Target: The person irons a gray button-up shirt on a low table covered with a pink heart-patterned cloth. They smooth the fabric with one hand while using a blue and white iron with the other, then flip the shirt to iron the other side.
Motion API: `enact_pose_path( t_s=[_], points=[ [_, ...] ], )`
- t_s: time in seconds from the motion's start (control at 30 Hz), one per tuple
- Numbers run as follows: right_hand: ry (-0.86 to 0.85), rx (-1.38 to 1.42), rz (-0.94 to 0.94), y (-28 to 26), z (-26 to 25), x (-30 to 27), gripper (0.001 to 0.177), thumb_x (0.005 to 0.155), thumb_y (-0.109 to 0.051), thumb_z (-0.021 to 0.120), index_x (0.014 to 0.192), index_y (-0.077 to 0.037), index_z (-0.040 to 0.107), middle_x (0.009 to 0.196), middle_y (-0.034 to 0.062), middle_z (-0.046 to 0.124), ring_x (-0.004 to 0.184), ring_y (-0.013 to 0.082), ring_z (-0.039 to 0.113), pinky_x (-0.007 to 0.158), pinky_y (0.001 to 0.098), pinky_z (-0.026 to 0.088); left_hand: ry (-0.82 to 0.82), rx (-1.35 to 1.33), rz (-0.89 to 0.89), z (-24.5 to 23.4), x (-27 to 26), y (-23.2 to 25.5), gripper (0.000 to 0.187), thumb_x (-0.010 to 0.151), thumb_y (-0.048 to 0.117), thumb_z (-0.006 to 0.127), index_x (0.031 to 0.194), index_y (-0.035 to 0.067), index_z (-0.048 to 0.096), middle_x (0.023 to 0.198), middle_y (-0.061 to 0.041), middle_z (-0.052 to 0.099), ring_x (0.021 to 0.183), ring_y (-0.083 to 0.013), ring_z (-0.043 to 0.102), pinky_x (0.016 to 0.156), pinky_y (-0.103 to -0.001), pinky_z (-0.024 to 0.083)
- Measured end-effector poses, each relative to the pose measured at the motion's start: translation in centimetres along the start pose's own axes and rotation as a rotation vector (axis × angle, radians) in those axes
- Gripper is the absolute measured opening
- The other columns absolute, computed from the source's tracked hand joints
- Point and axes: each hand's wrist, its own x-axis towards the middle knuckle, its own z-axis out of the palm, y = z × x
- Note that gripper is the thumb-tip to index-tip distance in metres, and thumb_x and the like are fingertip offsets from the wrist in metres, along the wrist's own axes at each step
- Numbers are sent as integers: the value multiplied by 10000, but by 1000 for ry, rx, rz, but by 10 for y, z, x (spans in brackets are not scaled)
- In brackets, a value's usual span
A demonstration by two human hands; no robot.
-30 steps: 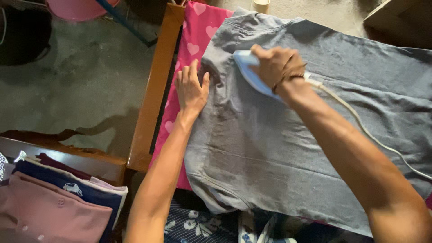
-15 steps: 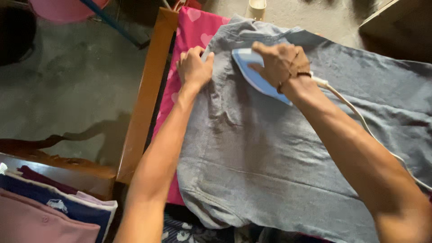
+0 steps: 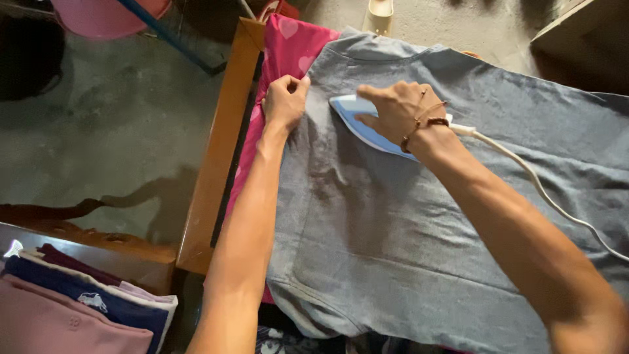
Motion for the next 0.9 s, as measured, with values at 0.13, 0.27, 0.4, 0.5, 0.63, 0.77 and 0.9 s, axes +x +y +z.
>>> enact_pose_path(
  t_s=[0.13,0.27,0.4,0.5,0.63,0.77,0.9],
  points=[
    [184,47,69,-5,2,29,433,946,-515,716,1260,-224,651,910,167,738,857,366,722,704,496,570,-13,-80,29,-6,-10,0,341,937,377,621,924,71,771,842,-125,778,843,-270,756,842,-412,523],
    [215,43,64,-7,3,61,417,881,-477,753,1214,-239,673,954,157,736,868,360,725,726,495,569,26,-72,251,-7,-16,-6,268,896,306,682,974,60,753,936,-143,786,910,-271,774,824,-403,570],
    [184,45,-38,7,7,27,390,870,-451,766,1169,-214,683,949,163,738,895,372,714,726,488,563,30,-13,255,-8,-17,-6,235,900,270,710,960,44,742,947,-163,786,910,-294,771,817,-417,575],
    [137,76,9,29,6,-22,371,901,-440,735,1198,-227,672,895,157,736,828,376,717,674,490,555,10,121,158,-15,-20,5,263,913,294,728,942,33,726,877,-178,772,859,-345,748,765,-456,550],
    [95,-11,205,77,4,-48,362,961,-469,685,1248,-249,665,841,148,742,728,327,727,615,462,567,11,358,289,-25,-28,27,313,924,315,739,1063,40,687,1048,-171,733,1040,-361,682,882,-460,519],
    [-14,-54,426,121,0,-32,387,1049,-476,616,1317,-198,646,890,129,773,671,267,750,545,417,614,62,680,546,-18,-55,60,440,914,287,728,1235,6,619,1217,-204,612,1224,-390,516,1004,-523,397],
    [62,100,452,140,-5,-20,447,940,-515,687,1297,-247,664,984,111,748,730,244,721,599,408,577,-114,597,680,49,-78,83,478,978,312,622,1324,-13,570,1454,-209,498,1438,-383,401,1171,-515,289]
  ],
)
